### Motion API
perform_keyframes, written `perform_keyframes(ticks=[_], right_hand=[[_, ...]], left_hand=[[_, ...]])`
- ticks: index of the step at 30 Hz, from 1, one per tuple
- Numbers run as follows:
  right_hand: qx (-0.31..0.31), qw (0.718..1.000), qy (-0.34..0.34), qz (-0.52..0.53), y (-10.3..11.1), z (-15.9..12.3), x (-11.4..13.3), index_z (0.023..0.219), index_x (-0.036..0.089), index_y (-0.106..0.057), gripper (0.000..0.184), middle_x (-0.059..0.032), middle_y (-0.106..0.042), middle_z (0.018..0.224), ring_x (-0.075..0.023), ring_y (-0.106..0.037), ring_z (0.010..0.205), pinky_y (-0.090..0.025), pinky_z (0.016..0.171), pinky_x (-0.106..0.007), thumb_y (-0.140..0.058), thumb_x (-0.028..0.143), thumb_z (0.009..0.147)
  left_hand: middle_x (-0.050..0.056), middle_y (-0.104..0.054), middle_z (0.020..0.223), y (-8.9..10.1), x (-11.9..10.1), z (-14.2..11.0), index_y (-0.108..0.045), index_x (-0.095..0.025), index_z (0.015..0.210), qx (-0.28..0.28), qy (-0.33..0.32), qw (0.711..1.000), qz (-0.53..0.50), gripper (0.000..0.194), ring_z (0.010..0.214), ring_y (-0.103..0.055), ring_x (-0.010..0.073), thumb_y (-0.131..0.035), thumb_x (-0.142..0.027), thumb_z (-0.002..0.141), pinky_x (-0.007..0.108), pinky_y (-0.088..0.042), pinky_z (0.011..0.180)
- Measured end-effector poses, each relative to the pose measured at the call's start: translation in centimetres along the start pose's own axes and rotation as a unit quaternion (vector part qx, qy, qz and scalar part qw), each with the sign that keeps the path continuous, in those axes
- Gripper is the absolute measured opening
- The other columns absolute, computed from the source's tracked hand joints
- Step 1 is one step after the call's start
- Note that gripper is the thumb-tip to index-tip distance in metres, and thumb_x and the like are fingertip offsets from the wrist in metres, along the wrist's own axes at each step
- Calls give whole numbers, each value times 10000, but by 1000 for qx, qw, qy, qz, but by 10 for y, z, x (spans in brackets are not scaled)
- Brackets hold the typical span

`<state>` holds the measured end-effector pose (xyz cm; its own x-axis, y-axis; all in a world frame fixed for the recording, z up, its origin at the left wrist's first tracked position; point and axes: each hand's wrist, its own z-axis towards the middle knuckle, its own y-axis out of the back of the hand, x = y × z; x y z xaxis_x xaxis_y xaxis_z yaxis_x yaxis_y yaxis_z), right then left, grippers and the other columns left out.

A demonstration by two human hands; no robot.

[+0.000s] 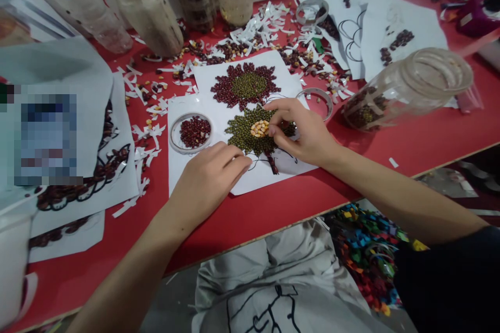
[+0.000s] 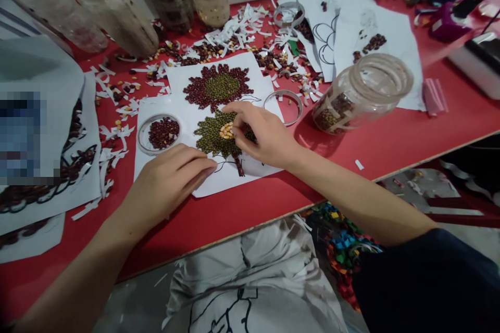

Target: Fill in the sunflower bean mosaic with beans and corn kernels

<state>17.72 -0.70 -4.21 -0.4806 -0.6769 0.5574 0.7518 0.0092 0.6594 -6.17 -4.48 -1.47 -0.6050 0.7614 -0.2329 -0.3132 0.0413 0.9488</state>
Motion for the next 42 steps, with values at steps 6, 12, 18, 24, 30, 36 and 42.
perform_keyframes(ticks=[6, 12, 18, 24, 30, 36, 42], right_hand=[[-1, 1000, -7, 3, -1, 0, 0, 1244, 216, -469, 441, 27, -599, 788, -145, -626, 716, -492, 718, -290, -508, 80, 827], [-6, 1000, 1, 4, -1, 0, 0, 1242, 208, -466, 431, 32, -598, 787, -139, -631, 722, -488, 722, -282, -508, 78, 833], [-10, 1000, 6, 9, -2, 0, -1, 1245, 218, -456, 450, 38, -592, 781, -133, -617, 708, -488, 727, -280, -503, 67, 823], [-4, 1000, 3, 18, -1, -1, -1, 1247, 211, -458, 470, 36, -592, 789, -133, -616, 718, -486, 731, -279, -509, 56, 807], [-7, 1000, -5, 24, -1, -1, -2, 1244, 212, -467, 450, 34, -598, 794, -133, -614, 721, -485, 722, -280, -512, 75, 818], [-3, 1000, -8, 22, 0, -1, -2, 1239, 212, -474, 431, 30, -596, 795, -133, -615, 728, -483, 713, -277, -508, 81, 830], [-17, 998, 4, 60, 0, -1, 0, 1188, 203, -518, 346, 24, -611, 784, -121, -593, 702, -483, 697, -265, -519, 90, 860]], left_hand=[[94, -661, 910, -4, -1, 2, -658, -123, 971, 13, -59, 991, 117, 230, 839, -571, 237, -432, -101, 1009, 339, -416, 682], [92, -669, 930, 1, 0, 2, -629, -119, 980, -5, -4, 1000, -29, 238, 854, -598, 211, -411, -188, 1045, 329, -458, 746], [31, -740, 944, 26, 2, 1, -679, -214, 926, 58, -14, 935, -351, 196, 938, -661, 161, -509, -142, 994, 284, -524, 836], [12, -722, 770, 31, 4, 0, -702, -222, 811, 93, 20, 905, -416, 163, 726, -648, 129, -641, -265, 957, 252, -518, 717], [29, -666, 709, 28, 6, 3, -661, -203, 678, 158, -19, 904, -397, 310, 690, -599, 132, -601, -294, 968, 240, -491, 674], [14, -677, 684, 28, 8, 3, -741, -221, 782, 184, -54, 887, -420, 159, 698, -608, 134, -667, -186, 918, 242, -500, 720], [55, -728, 880, 27, 8, 3, -750, -230, 809, 167, -26, 888, -427, 193, 852, -663, 156, -620, -209, 951, 261, -529, 797]])
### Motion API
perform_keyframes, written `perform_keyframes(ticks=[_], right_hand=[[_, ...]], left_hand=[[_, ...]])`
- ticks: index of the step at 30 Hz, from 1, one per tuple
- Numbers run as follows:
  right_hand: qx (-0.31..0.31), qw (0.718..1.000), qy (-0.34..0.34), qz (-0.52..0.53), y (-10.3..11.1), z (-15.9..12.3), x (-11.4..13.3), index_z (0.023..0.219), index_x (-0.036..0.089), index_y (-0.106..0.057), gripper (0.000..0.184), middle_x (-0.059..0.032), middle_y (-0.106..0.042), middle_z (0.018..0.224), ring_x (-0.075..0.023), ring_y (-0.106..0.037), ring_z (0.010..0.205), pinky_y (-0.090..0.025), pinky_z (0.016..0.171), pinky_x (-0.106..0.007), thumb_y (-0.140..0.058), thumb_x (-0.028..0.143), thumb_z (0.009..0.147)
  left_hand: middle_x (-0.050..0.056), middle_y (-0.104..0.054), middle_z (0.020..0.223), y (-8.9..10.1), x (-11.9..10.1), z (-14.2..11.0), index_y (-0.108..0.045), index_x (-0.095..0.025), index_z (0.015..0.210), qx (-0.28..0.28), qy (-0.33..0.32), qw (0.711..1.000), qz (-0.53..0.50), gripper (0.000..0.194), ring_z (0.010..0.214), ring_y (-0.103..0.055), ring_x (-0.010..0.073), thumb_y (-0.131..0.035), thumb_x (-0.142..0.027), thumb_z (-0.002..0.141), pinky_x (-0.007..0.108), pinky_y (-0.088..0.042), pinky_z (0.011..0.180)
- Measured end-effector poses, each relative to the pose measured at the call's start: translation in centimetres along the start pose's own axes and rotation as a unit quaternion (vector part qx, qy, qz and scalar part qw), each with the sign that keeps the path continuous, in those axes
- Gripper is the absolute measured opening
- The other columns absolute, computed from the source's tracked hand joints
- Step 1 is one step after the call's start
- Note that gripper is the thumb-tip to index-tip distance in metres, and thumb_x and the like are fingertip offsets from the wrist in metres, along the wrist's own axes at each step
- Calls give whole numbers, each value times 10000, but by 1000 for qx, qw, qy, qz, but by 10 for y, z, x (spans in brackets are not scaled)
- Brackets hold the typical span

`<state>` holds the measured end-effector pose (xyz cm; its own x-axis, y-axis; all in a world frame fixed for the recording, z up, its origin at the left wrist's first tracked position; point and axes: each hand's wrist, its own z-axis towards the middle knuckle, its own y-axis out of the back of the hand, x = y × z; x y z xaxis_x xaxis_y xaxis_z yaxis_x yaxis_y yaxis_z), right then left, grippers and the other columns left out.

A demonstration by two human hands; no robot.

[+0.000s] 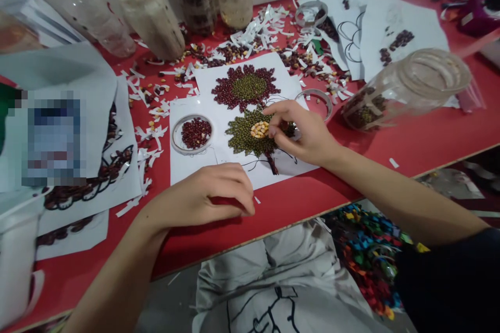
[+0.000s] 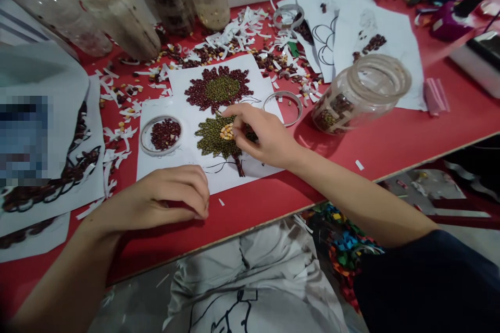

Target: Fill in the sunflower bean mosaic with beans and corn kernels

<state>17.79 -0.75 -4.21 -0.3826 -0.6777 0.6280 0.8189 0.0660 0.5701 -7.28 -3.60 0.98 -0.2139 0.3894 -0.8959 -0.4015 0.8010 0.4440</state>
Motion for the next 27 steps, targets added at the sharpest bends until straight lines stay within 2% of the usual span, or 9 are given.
perform_keyframes(ticks=[3, 5, 9, 11, 13, 16, 19, 24, 27], right_hand=[[5, 998, -22, 59, 1, 1, 4, 1094, 202, -595, 187, 11, -655, 780, -109, -600, 678, -486, 664, -247, -549, 159, 917], [22, 989, -67, 129, 3, 2, 8, 1031, 191, -641, 115, -2, -686, 775, -106, -620, 672, -490, 635, -234, -576, 232, 944], [76, 944, -167, 275, 9, 5, 15, 1010, 163, -697, 170, -19, -714, 762, -103, -640, 677, -493, 603, -218, -631, 301, 936], [94, 921, -199, 321, 13, 6, 16, 1015, 165, -715, 180, -4, -703, 719, -76, -579, 586, -443, 527, -197, -654, 309, 926], [111, 899, -221, 362, 15, 7, 15, 1020, 170, -726, 199, 12, -684, 678, -49, -475, 490, -358, 444, -185, -664, 332, 923], [134, 868, -240, 414, 16, 6, 13, 1028, 172, -732, 229, 25, -656, 639, -32, -368, 430, -253, 384, -186, -670, 364, 920], [138, 851, -246, 443, 16, 6, 13, 1021, 172, -730, 224, 31, -635, 619, -29, -347, 422, -213, 368, -186, -684, 361, 911], [134, 841, -245, 463, 17, 6, 15, 993, 169, -720, 205, 41, -616, 597, -30, -350, 419, -202, 364, -181, -705, 348, 897], [123, 841, -243, 467, 17, 6, 15, 965, 175, -714, 187, 40, -618, 604, -31, -365, 429, -198, 370, -178, -707, 348, 897]], left_hand=[[26, -709, 737, -1, 2, 0, -751, -235, 809, 23, 3, 1000, -5, 143, 762, -641, 154, -670, -221, 925, 260, -524, 773], [35, -715, 762, -1, 3, -1, -752, -233, 794, 35, 0, 999, -6, 126, 777, -641, 160, -697, -229, 907, 261, -523, 779], [57, -740, 949, -1, 4, -1, -751, -230, 835, 36, -22, 999, -2, 224, 933, -655, 161, -597, -101, 934, 252, -510, 857], [43, -741, 901, -1, 4, -1, -735, -222, 839, 29, -16, 999, -5, 225, 892, -655, 150, -582, -90, 938, 247, -507, 841], [25, -725, 824, -1, 4, -1, -708, -208, 807, 12, 7, 1000, -12, 145, 797, -643, 137, -642, -146, 920, 235, -505, 778], [5, -681, 769, -1, 3, -2, -665, -192, 776, -28, 35, 999, -9, 115, 714, -606, 115, -681, -189, 890, 214, -487, 699], [22, -671, 846, -1, 3, -2, -649, -187, 771, -60, 26, 998, 1, 143, 796, -620, 117, -608, -135, 898, 212, -492, 737], [-5, -667, 788, 0, 3, -3, -641, -188, 798, -108, 48, 993, -10, 81, 723, -607, 108, -649, -165, 875, 206, -491, 700], [30, -694, 891, 1, 4, -3, -641, -183, 824, -118, -7, 993, -4, 124, 837, -638, 129, -565, -101, 877, 235, -511, 795]])
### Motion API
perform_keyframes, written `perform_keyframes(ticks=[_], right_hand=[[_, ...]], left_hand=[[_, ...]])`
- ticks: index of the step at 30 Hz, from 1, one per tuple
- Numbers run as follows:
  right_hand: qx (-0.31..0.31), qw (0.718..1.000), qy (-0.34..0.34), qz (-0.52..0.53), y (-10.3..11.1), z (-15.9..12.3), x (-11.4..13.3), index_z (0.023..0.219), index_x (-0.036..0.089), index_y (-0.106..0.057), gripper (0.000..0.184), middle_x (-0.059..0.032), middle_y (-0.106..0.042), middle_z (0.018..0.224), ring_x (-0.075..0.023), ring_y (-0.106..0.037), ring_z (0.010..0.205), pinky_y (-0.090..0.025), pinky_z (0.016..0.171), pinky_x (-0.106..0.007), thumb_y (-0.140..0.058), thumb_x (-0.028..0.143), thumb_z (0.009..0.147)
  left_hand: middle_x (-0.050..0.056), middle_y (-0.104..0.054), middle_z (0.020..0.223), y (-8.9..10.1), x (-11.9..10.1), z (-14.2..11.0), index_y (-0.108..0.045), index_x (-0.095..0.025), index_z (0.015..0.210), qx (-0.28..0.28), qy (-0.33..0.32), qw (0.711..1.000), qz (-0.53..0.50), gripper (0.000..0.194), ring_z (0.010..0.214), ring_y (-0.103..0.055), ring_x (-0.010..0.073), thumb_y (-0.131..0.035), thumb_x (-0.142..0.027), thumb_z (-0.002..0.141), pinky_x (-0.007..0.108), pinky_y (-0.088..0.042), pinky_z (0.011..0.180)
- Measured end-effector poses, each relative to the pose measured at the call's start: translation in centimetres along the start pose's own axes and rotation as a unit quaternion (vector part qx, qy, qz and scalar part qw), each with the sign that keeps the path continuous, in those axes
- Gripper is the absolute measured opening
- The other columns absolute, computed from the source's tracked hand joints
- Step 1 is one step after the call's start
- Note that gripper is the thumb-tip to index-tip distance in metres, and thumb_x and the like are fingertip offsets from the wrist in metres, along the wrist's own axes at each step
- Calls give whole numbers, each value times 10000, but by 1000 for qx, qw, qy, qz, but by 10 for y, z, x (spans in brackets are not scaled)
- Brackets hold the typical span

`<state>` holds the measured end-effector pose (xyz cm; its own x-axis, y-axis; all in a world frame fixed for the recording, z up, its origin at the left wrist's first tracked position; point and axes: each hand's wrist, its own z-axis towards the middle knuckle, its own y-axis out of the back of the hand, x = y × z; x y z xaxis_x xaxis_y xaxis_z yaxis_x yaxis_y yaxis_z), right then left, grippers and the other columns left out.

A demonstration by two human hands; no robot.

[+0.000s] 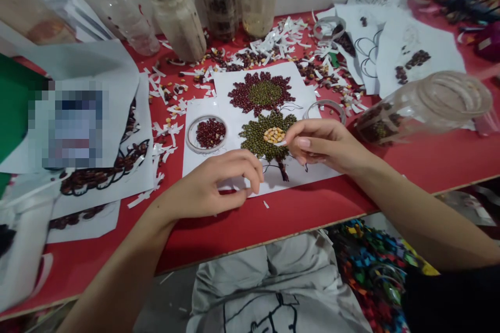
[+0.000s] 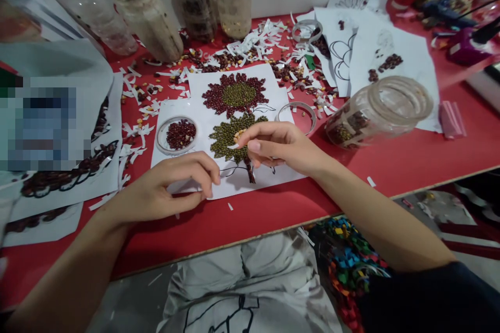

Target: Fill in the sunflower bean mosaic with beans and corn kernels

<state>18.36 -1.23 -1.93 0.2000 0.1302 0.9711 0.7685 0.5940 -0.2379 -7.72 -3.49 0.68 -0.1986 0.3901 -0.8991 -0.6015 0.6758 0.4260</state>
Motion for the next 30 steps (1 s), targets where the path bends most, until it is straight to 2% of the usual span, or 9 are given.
perform_keyframes(ticks=[7, 9, 12, 14, 16, 19, 24, 27, 30], right_hand=[[-16, 1000, 17, 6, 0, 1, 0, 894, 188, -702, 211, 42, -606, 595, -36, -377, 436, -199, 359, -171, -722, 398, 883], [-18, 1000, 19, 6, 0, 2, 0, 869, 185, -701, 245, 36, -609, 601, -37, -388, 436, -209, 353, -168, -707, 430, 890], [-23, 999, 34, 10, 0, 3, -1, 807, 183, -689, 297, 10, -645, 682, -43, -458, 469, -261, 356, -163, -700, 469, 886], [-31, 998, 52, 11, 0, 3, -1, 781, 184, -678, 304, -10, -671, 770, -53, -518, 518, -314, 375, -165, -730, 473, 859], [-37, 997, 66, 9, -1, 4, -1, 770, 188, -665, 299, -17, -673, 808, -71, -564, 568, -342, 387, -168, -761, 465, 831], [-39, 997, 62, -3, -2, 4, 0, 739, 198, -627, 340, -12, -650, 767, -84, -572, 570, -341, 382, -174, -759, 499, 821], [-31, 998, 53, -2, -3, 3, 1, 726, 198, -614, 358, -9, -631, 712, -87, -544, 547, -350, 398, -188, -707, 514, 865], [-19, 998, 55, 11, 0, 3, 0, 754, 190, -626, 337, -12, -639, 719, -89, -550, 557, -361, 413, -193, -682, 491, 895], [-9, 998, 52, 16, 2, 3, -2, 778, 183, -626, 359, -19, -644, 728, -97, -572, 575, -373, 416, -197, -635, 511, 924]], left_hand=[[-19, -709, 686, -5, 1, -4, -690, -203, 965, 8, 3, 998, -64, 161, 675, -671, 108, -563, -111, 928, 218, -522, 712], [-31, -679, 639, -7, 3, -4, -691, -204, 894, -53, 21, 996, -66, 40, 595, -641, 102, -662, -179, 903, 207, -489, 614], [-35, -621, 628, -7, 9, -3, -660, -202, 754, -219, 23, 974, -62, 164, 576, -574, 98, -769, -283, 845, 214, -436, 548], [-13, -644, 730, -4, 11, -1, -672, -208, 719, -289, 0, 956, -46, 183, 703, -598, 119, -786, -295, 833, 240, -485, 659], [9, -666, 853, -2, 12, 0, -711, -224, 717, -303, -11, 953, -32, 164, 838, -618, 144, -770, -295, 851, 275, -510, 780], [19, -687, 815, -1, 7, -3, -704, -224, 682, -228, 0, 970, -86, 243, 800, -636, 154, -733, -347, 889, 296, -523, 771], [-60, -612, 504, -3, -4, -11, -635, -203, 854, 33, 99, 957, -270, 155, 449, -565, 90, -725, -320, 899, 215, -482, 549], [15, -752, 760, -3, -8, -7, -689, -207, 977, 176, 93, 947, -254, 133, 673, -700, 125, -735, -166, 859, 229, -559, 699], [76, -765, 1027, -2, -9, -1, -734, -202, 778, 208, 33, 961, -178, 111, 983, -701, 182, -754, -98, 809, 267, -542, 908]])
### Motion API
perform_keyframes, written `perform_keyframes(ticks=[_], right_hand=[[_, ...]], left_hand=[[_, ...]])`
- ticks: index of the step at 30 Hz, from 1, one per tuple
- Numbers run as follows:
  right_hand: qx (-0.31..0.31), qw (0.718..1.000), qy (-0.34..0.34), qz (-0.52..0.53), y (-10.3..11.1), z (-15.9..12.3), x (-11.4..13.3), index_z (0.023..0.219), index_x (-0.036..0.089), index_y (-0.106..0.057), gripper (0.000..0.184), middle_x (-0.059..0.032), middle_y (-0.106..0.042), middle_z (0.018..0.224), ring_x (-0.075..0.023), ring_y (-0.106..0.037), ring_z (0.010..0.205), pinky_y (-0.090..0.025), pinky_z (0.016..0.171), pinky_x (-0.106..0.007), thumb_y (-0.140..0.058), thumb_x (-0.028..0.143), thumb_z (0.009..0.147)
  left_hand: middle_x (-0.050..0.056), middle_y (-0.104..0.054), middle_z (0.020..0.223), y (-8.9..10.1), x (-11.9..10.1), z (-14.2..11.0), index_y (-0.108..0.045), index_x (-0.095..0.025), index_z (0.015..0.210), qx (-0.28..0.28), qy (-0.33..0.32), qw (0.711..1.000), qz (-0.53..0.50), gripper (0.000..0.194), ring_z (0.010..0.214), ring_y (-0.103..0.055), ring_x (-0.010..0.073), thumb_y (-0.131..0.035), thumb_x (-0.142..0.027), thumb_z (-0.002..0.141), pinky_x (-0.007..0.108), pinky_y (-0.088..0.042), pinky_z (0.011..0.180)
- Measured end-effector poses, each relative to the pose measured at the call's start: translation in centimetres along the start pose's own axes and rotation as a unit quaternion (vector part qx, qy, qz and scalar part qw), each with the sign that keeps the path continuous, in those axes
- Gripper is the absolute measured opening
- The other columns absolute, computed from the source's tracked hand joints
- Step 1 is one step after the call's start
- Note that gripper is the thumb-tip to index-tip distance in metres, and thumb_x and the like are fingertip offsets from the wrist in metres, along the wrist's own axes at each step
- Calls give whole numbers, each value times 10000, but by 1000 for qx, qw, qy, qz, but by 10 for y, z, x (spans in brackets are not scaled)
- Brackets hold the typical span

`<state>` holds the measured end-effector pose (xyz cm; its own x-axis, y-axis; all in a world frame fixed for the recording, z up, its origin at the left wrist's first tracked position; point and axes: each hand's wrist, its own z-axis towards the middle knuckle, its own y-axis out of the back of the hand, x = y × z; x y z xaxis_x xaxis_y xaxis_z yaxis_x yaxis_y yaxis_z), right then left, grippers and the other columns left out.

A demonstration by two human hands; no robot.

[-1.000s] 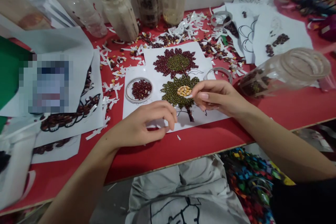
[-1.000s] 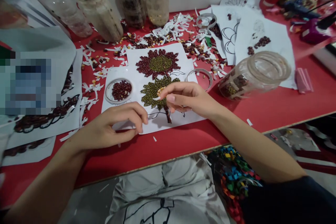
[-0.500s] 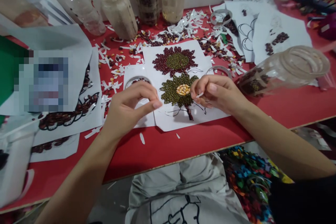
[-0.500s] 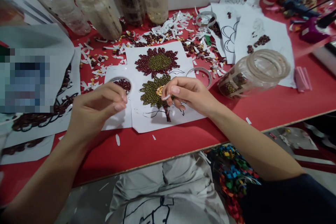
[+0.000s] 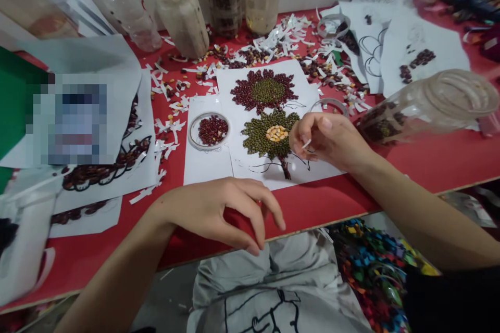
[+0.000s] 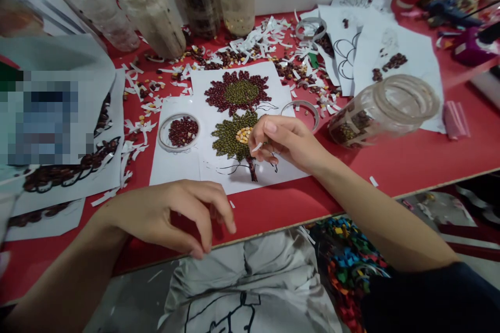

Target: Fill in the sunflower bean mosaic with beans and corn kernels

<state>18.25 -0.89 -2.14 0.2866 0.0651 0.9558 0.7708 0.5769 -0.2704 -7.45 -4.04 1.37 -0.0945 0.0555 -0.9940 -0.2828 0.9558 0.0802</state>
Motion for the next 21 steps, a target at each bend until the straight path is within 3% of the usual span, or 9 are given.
perform_keyframes(ticks=[2, 4, 8, 10, 16, 21], right_hand=[[6, 1000, 0, -1, 0, 0, 0, 787, 176, -631, 392, -25, -648, 727, -99, -583, 582, -379, 416, -194, -597, 534, 941], [13, 1000, -8, -4, 0, -1, 0, 804, 167, -647, 417, -28, -654, 725, -98, -594, 587, -379, 415, -187, -578, 553, 946], [45, 998, -40, -10, -3, -2, 3, 868, 151, -687, 443, -33, -683, 730, -98, -606, 582, -377, 418, -186, -594, 580, 927], [62, 997, -46, -19, -3, -3, 3, 902, 141, -699, 447, -39, -696, 746, -98, -614, 596, -387, 436, -186, -596, 576, 928], [124, 990, -30, -62, -5, -5, 0, 1037, 144, -708, 391, -41, -712, 796, -83, -619, 652, -391, 495, -179, -569, 503, 970], [132, 986, -43, -91, -6, -5, 2, 1077, 181, -717, 312, -28, -713, 818, -90, -618, 671, -451, 574, -206, -599, 448, 966]], left_hand=[[50, -759, 865, 0, 1, 1, -737, -199, 801, -34, 21, 999, -1, 83, 821, -708, 149, -722, -131, 846, 234, -556, 798], [4, -714, 707, -1, 2, 2, -726, -191, 869, -110, 52, 992, -19, 63, 642, -672, 109, -670, -171, 891, 193, -532, 652], [-32, -672, 685, -4, 7, 6, -699, -182, 897, -326, 47, 944, 19, 53, 600, -621, 79, -673, -225, 881, 158, -478, 589], [-38, -657, 686, -5, 11, 9, -703, -182, 957, -385, 40, 920, 53, 114, 594, -595, 78, -682, -263, 879, 162, -465, 583], [-28, -643, 689, -10, 18, 14, -713, -179, 963, -389, 13, 911, 137, 144, 599, -548, 90, -659, -291, 891, 179, -428, 572], [-20, -639, 692, -14, 17, 15, -696, -174, 917, -379, 7, 908, 176, 131, 593, -528, 91, -633, -288, 909, 183, -416, 564]])
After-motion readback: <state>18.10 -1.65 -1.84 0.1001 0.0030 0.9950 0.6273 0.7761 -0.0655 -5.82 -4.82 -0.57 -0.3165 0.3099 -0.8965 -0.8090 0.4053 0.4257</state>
